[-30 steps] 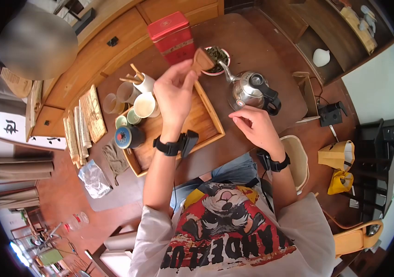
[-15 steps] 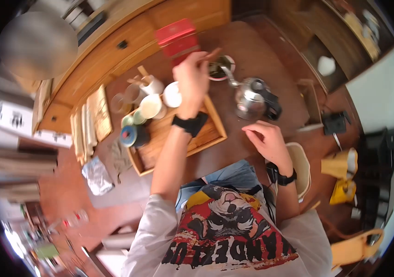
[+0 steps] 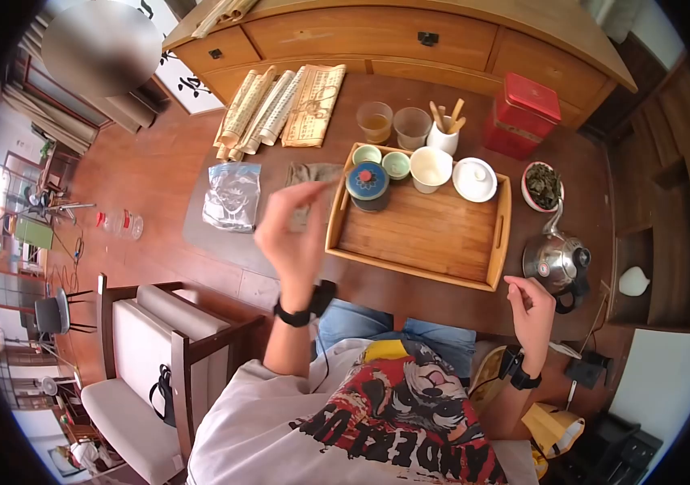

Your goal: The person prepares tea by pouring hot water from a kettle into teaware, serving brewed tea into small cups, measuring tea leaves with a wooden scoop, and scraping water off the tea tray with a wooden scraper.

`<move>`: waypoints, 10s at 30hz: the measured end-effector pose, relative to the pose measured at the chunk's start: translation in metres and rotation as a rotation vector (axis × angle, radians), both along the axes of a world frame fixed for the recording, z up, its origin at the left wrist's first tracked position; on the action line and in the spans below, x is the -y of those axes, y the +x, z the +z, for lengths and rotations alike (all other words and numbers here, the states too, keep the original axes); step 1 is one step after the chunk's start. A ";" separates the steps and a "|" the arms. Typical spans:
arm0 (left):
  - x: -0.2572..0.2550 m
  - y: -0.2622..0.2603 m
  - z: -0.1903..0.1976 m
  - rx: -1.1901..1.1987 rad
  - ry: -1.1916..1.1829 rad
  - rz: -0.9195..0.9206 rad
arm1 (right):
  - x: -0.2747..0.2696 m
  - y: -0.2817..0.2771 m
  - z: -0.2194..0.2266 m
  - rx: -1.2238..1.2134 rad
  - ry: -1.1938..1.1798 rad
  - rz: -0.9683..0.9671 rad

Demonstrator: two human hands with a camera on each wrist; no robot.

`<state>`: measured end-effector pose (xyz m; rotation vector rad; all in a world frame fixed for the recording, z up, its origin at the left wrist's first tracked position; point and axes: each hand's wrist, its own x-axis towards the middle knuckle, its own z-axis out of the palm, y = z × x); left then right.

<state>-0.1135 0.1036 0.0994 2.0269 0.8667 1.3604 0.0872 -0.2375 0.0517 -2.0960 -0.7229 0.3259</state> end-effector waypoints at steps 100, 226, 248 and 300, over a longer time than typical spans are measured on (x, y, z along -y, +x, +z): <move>0.112 0.196 -0.116 -0.622 0.269 -0.706 | -0.065 0.053 -0.040 0.334 -0.034 0.008; 0.088 0.187 -0.094 -0.587 0.371 -0.744 | 0.014 0.018 -0.017 0.151 0.156 -0.058; 0.117 0.080 -0.083 -0.396 0.096 -1.043 | -0.027 -0.002 -0.033 0.125 0.003 0.039; 0.110 0.151 -0.088 -0.306 -1.021 -0.840 | 0.022 0.001 -0.060 0.058 0.181 -0.149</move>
